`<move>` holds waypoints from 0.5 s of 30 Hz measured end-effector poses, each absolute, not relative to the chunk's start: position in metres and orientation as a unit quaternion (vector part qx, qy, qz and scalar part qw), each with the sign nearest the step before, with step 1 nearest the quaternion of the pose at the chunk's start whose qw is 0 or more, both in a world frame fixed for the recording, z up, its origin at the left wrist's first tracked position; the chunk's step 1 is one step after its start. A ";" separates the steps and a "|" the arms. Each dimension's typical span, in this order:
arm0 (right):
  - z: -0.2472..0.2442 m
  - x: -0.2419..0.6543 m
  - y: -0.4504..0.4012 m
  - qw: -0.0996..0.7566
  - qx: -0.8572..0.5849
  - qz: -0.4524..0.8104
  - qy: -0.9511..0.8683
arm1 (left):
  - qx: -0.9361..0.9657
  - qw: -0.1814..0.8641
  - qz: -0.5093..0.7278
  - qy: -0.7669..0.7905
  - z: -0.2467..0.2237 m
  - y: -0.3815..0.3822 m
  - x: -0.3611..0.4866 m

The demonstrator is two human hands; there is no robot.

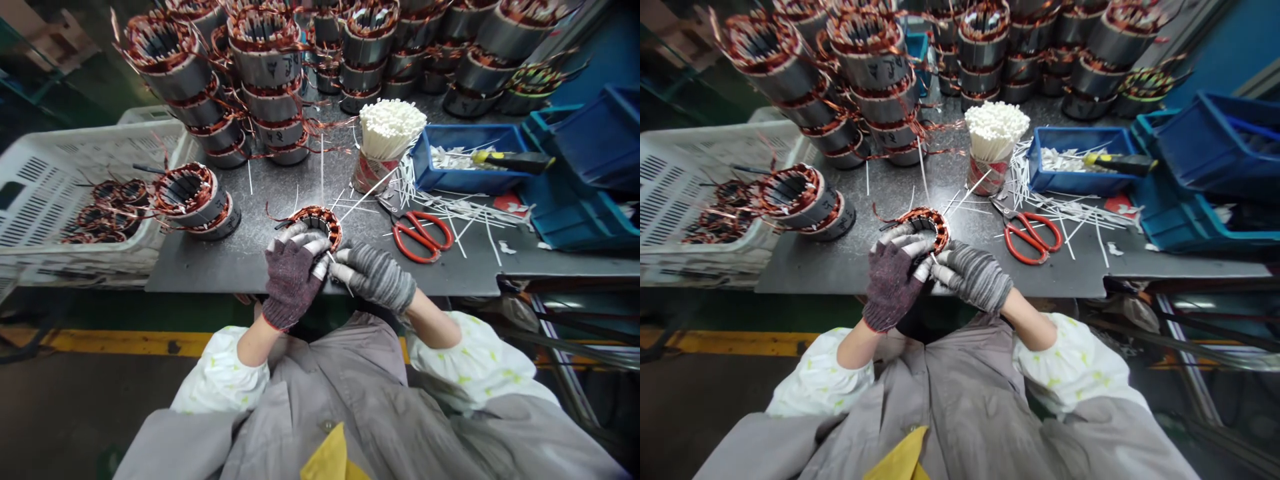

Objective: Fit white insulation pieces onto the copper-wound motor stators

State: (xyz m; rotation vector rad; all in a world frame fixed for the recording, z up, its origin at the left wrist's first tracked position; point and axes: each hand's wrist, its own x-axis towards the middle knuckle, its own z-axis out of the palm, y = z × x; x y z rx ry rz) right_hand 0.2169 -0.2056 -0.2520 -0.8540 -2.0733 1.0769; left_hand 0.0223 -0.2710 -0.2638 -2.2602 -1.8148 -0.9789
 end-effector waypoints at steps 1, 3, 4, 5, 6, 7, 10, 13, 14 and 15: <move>-0.254 0.214 -0.207 0.317 -0.327 0.462 -0.761 | -0.740 0.041 -0.323 -0.589 -0.266 -0.271 0.021; -0.259 0.207 -0.212 0.343 -0.349 0.572 -0.659 | -0.741 0.050 -0.333 -0.581 -0.270 -0.272 0.018; -0.261 0.204 -0.216 0.355 -0.361 0.615 -0.604 | -0.743 0.055 -0.337 -0.575 -0.271 -0.271 0.017; -0.263 0.203 -0.221 0.362 -0.370 0.645 -0.562 | -0.746 0.056 -0.339 -0.571 -0.272 -0.271 0.015; -0.264 0.203 -0.226 0.362 -0.375 0.663 -0.536 | -0.749 0.054 -0.340 -0.566 -0.272 -0.270 0.014; -0.265 0.204 -0.232 0.359 -0.380 0.669 -0.528 | -0.754 0.047 -0.339 -0.561 -0.271 -0.270 0.012; -0.259 0.207 -0.242 0.346 -0.409 0.637 -0.554 | -0.780 0.007 -0.327 -0.533 -0.267 -0.269 0.007; -0.247 0.205 -0.239 0.351 -0.436 0.570 -0.602 | -0.816 -0.039 -0.317 -0.482 -0.261 -0.270 0.003; -0.243 0.203 -0.235 0.356 -0.437 0.545 -0.621 | -0.824 -0.050 -0.314 -0.469 -0.259 -0.271 0.004; -0.238 0.204 -0.230 0.362 -0.436 0.518 -0.641 | -0.828 -0.057 -0.311 -0.463 -0.257 -0.272 0.005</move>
